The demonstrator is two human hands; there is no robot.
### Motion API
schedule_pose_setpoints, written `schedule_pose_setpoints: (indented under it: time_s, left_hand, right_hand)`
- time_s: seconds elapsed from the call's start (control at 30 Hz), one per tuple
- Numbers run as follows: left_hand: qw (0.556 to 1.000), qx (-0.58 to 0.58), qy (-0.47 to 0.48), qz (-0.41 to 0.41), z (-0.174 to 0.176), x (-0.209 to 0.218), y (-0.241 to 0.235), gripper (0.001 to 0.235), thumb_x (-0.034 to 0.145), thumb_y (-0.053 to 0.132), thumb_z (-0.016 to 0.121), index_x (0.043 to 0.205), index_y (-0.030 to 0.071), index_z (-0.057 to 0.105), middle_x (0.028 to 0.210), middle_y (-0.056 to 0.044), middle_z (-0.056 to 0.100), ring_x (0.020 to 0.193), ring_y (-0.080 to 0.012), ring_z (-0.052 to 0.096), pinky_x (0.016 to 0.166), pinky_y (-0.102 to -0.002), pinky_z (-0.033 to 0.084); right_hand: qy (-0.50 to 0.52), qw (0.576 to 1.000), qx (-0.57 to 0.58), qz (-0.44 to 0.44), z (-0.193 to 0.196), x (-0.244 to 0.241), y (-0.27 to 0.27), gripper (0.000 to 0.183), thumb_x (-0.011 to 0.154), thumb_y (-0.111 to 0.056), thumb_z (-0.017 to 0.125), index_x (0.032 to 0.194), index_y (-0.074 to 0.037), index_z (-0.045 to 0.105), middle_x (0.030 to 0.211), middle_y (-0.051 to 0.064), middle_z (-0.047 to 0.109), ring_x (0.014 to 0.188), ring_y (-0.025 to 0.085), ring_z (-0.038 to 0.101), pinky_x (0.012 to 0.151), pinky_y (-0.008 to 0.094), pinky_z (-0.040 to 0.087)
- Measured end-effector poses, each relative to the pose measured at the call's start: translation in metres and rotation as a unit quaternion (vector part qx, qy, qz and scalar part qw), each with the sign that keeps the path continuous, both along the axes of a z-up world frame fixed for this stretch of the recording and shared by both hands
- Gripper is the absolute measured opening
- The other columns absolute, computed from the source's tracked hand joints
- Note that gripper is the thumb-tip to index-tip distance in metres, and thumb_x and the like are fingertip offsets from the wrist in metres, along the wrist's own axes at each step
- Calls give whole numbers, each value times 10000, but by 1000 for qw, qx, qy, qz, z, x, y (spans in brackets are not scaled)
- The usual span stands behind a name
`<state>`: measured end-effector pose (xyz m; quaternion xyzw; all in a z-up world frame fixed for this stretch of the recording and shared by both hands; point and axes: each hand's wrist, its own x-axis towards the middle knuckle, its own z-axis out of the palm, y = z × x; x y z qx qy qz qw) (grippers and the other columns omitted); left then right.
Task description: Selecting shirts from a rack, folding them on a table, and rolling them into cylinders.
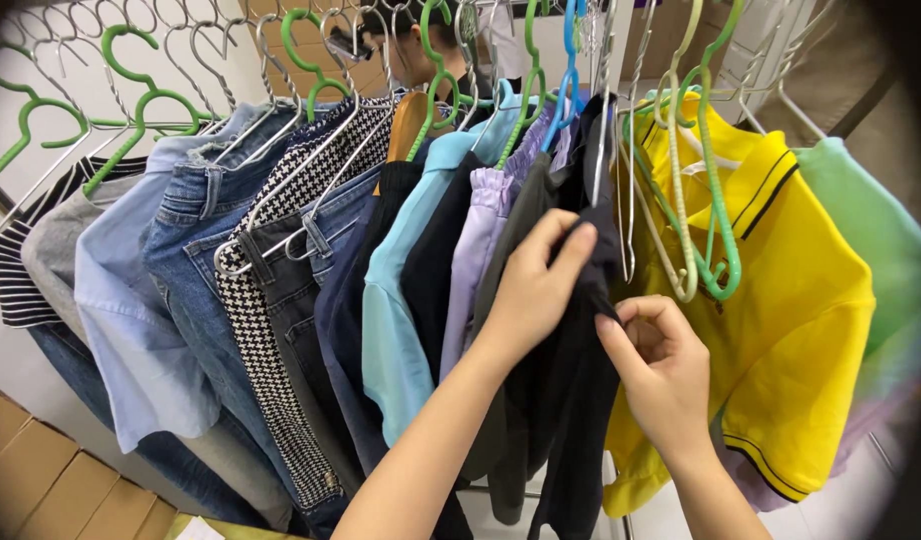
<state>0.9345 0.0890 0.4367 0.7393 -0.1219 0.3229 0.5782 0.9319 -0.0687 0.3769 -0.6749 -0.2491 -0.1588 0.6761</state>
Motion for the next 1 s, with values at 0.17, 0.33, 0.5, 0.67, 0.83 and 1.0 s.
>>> schedule_pose_setpoints:
  time_s: [0.17,0.33,0.5,0.67,0.83,1.0]
  left_hand:
    - [989,86,-3,119,-3,36,8,274,1039,331,528,1160,94,594,1124,-93,679,1084,-276,632,966,-408,464]
    - [857,349,-196,323,23,16,9,319,922,124,778,1208,85,641,1155,-97,597,1049,-328,563,856,-427,517]
    - [874,333,-93,342,14,46,50,525,1000,278,656,1397,-58,587,1416,-241,615,1322,-418,509,1145,-490,444]
    - [888,364,-77,270,2,59,52,567,1071,215,510,1495,-146,408,1641,-369,339,1613,-488,153,1317,-542,221]
    - [857,443,15,263,-19,80,49,649,1061,233,321,1640,-46,231,1717,-227,307,1647,-328,146,1338,-482,149]
    - [856,430,-82,276,-24,82,45,665,984,125,553,1580,-101,365,1577,-314,502,1566,-401,381,1321,-527,241]
  right_hand:
    - [-57,998,18,-18,-1,-10,-18,120,996,-32,712,966,-90,611,914,-8,599,779,61,502,711,205,423]
    - [-111,992,27,-60,16,-18,-26,119,1013,32,641,1073,-47,576,1112,95,627,1010,152,629,866,245,519]
    - [-300,941,-106,-119,56,-35,-17,147,1011,11,661,1153,-23,680,1264,172,687,1187,293,630,964,375,513]
    - [-359,911,-183,-84,76,-29,13,228,1039,-123,628,1244,-69,710,1454,132,671,1403,337,598,1222,488,396]
    - [-357,885,-285,-88,68,4,35,317,1029,-225,633,1327,-126,676,1492,32,671,1483,246,547,1194,499,288]
    - [-343,884,-278,-153,56,35,29,234,1101,-315,642,1327,-263,675,1276,-92,705,1322,129,631,1142,419,330]
